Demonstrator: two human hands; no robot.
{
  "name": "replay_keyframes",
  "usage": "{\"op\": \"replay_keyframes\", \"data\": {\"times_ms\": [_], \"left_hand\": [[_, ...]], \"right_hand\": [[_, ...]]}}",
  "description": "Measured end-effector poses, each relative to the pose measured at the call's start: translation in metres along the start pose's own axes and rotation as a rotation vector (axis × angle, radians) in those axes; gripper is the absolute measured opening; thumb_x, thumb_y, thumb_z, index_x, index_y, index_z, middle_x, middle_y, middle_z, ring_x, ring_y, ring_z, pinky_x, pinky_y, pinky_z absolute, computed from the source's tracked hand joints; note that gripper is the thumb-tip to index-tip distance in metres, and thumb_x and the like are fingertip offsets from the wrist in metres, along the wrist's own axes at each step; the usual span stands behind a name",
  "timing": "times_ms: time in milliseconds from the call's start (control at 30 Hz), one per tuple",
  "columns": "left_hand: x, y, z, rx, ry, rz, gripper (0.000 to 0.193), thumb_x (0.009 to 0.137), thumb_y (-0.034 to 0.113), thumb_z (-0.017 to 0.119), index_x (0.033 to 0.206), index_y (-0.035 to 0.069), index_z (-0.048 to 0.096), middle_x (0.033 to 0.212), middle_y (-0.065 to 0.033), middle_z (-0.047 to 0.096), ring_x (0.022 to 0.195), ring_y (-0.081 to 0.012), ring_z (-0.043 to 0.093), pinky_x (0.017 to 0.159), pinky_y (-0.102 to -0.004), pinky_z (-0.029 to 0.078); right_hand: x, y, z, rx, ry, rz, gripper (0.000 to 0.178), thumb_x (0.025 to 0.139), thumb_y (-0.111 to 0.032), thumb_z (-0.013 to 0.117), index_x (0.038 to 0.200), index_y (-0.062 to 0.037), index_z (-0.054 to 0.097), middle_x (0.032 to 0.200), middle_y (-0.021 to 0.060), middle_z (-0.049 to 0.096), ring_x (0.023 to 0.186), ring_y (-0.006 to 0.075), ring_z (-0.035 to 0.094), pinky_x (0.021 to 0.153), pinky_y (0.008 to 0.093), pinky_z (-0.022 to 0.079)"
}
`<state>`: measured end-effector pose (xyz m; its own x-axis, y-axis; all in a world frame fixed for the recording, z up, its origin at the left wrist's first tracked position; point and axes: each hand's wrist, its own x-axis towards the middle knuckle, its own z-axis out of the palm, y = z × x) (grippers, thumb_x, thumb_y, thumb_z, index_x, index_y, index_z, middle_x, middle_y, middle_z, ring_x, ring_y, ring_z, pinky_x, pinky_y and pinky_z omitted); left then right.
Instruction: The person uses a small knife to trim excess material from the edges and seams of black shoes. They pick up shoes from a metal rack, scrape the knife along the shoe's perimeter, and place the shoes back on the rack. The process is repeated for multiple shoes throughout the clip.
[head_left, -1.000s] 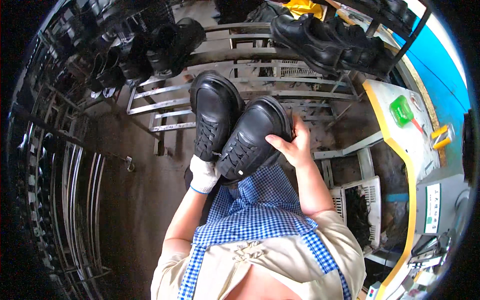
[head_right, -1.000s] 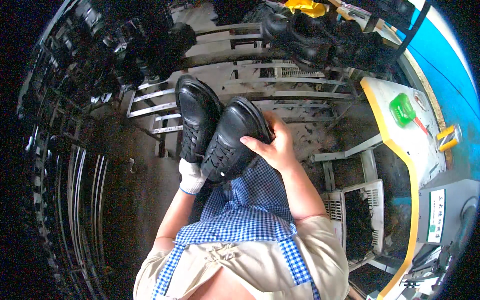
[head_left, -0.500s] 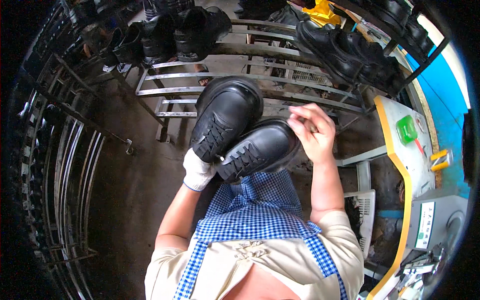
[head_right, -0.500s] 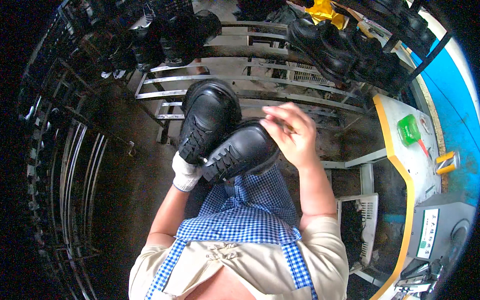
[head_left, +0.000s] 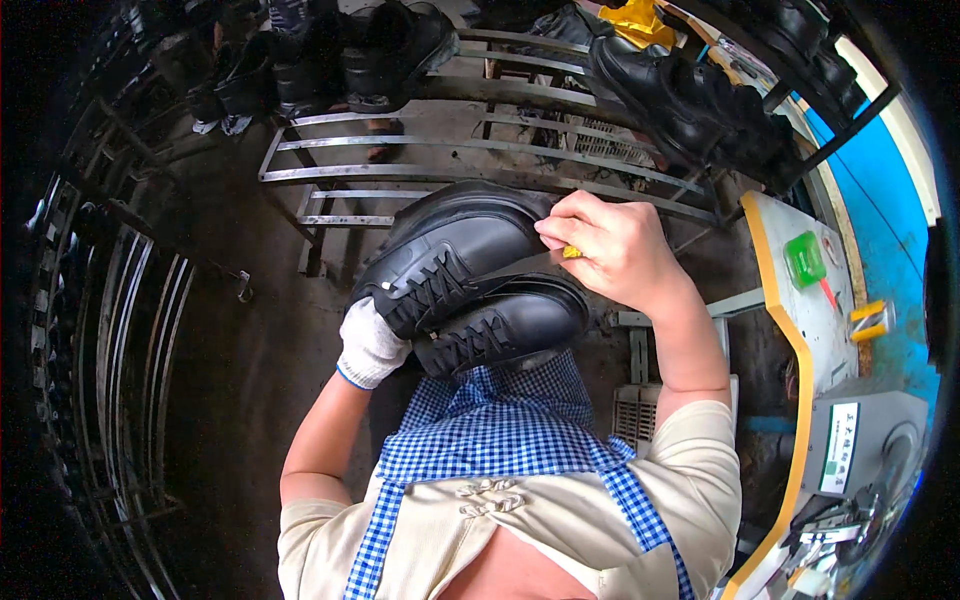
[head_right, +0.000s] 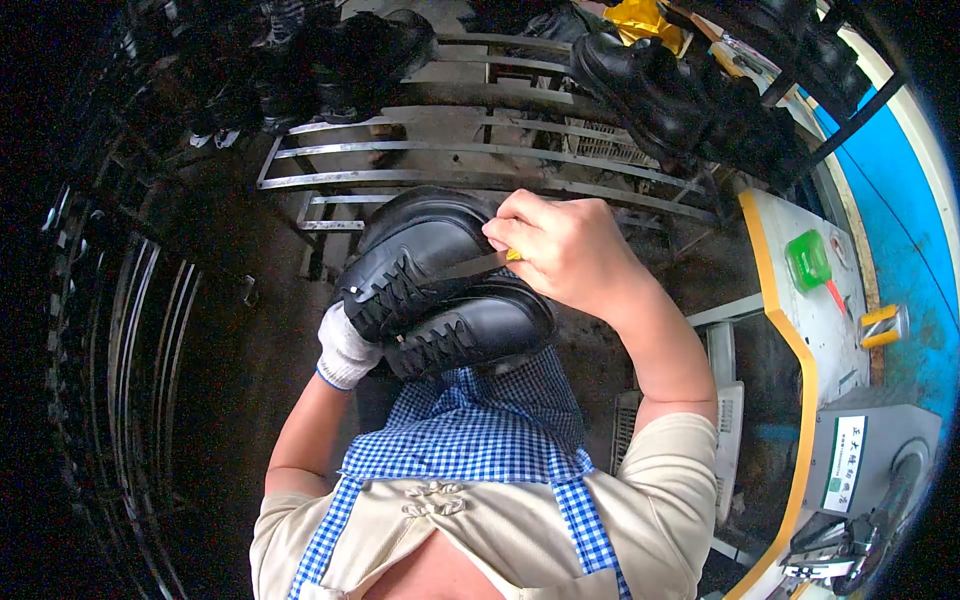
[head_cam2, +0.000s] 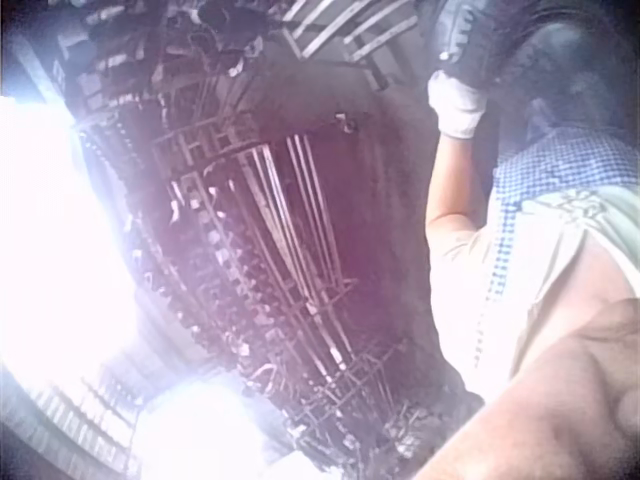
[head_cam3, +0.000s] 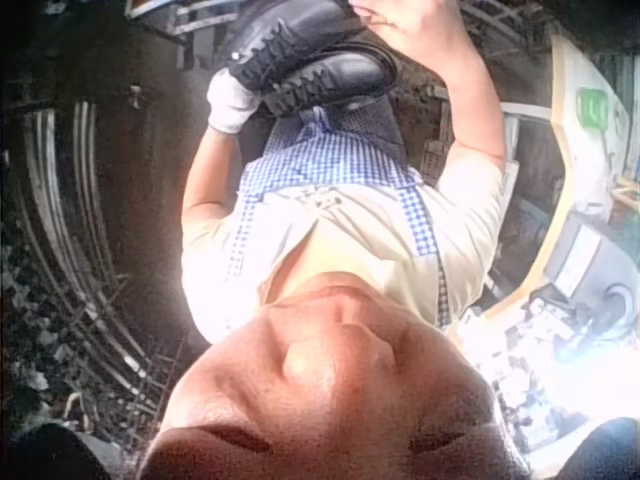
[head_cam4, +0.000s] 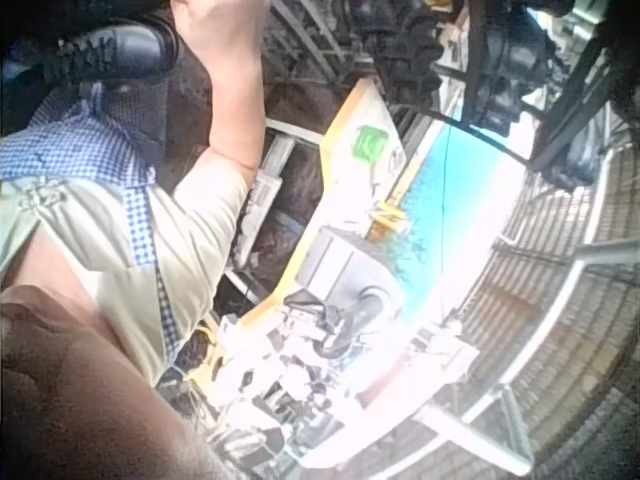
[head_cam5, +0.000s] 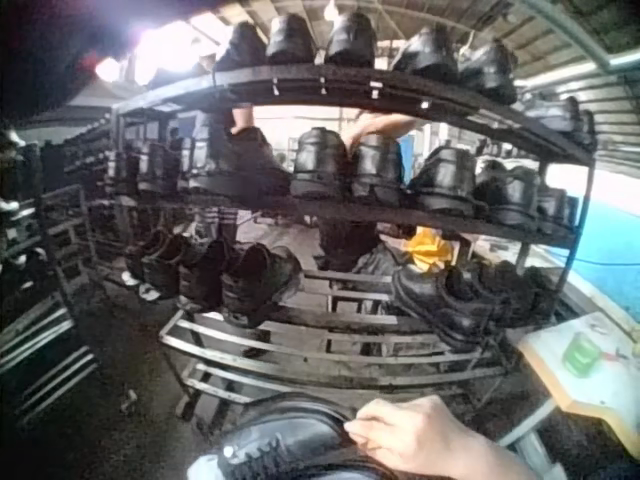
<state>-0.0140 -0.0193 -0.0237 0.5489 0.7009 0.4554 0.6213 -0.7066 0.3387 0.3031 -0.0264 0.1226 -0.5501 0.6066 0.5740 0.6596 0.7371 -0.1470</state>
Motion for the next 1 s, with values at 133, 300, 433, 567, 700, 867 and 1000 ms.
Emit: {"op": "replay_keyframes", "data": {"times_ms": [133,300,433,567,700,867,1000], "left_hand": [[0.002,0.001,0.000,-0.007,0.050,0.066,0.060,0.064,0.007,0.070,0.123,0.021,0.067,0.109,-0.0085,0.069,0.095,-0.0325,0.068,0.082,-0.0416,0.056],[0.000,-0.006,-0.007,0.038,-0.036,0.112,0.060,0.064,0.008,0.070,0.124,0.019,0.066,0.111,-0.0083,0.069,0.098,-0.0322,0.067,0.085,-0.0418,0.055],[0.000,-0.002,-0.009,0.080,-0.038,0.088,0.056,0.063,0.006,0.072,0.117,0.018,0.069,0.106,-0.0098,0.071,0.094,-0.0340,0.069,0.082,-0.0413,0.056],[-0.009,-0.005,-0.004,0.073,-0.052,0.072,0.057,0.064,0.010,0.072,0.121,0.016,0.067,0.113,-0.0092,0.069,0.103,-0.0319,0.067,0.088,-0.0405,0.055],[-0.016,-0.009,0.001,-0.062,0.016,0.026,0.054,0.064,0.006,0.072,0.118,0.015,0.068,0.113,-0.0109,0.070,0.102,-0.0327,0.068,0.087,-0.0400,0.056],[-0.022,-0.014,0.001,-0.101,0.098,0.017,0.052,0.067,0.002,0.070,0.118,0.013,0.068,0.113,-0.0112,0.070,0.100,-0.0334,0.069,0.085,-0.0391,0.057],[-0.026,-0.012,0.002,-0.186,0.062,-0.095,0.053,0.067,0.001,0.070,0.119,0.014,0.068,0.115,-0.0114,0.070,0.101,-0.0334,0.069,0.085,-0.0389,0.056]], "right_hand": [[0.003,-0.005,-0.002,-0.079,-0.038,-0.030,0.028,0.063,-0.001,0.074,0.089,-0.0057,0.066,0.086,0.0036,0.062,0.065,0.0197,0.066,0.055,0.0309,0.053],[0.010,-0.004,-0.006,-0.153,-0.265,-0.005,0.026,0.065,-0.014,0.077,0.082,-0.0055,0.058,0.085,0.0071,0.056,0.067,0.0250,0.064,0.058,0.0366,0.053],[0.009,0.001,0.003,-0.122,-0.278,0.021,0.030,0.065,-0.017,0.078,0.082,-0.0049,0.057,0.084,0.0097,0.056,0.068,0.0290,0.065,0.058,0.0387,0.053],[0.001,0.008,0.010,0.038,-0.199,0.034,0.027,0.064,-0.012,0.076,0.078,-0.0057,0.054,0.081,0.0090,0.056,0.065,0.0290,0.063,0.055,0.0384,0.050],[-0.009,0.021,0.008,0.314,-0.080,0.142,0.024,0.066,-0.004,0.073,0.078,-0.0061,0.052,0.078,0.0076,0.057,0.062,0.0262,0.060,0.056,0.0340,0.048],[-0.032,0.032,0.015,0.332,-0.025,0.420,0.023,0.074,-0.002,0.075,0.085,-0.0032,0.055,0.077,0.0052,0.062,0.069,0.0148,0.063,0.061,0.0298,0.050],[-0.052,0.024,0.024,0.487,0.068,0.493,0.019,0.077,-0.002,0.079,0.091,-0.0020,0.066,0.082,0.0056,0.067,0.076,0.0127,0.065,0.067,0.0273,0.052]]}}
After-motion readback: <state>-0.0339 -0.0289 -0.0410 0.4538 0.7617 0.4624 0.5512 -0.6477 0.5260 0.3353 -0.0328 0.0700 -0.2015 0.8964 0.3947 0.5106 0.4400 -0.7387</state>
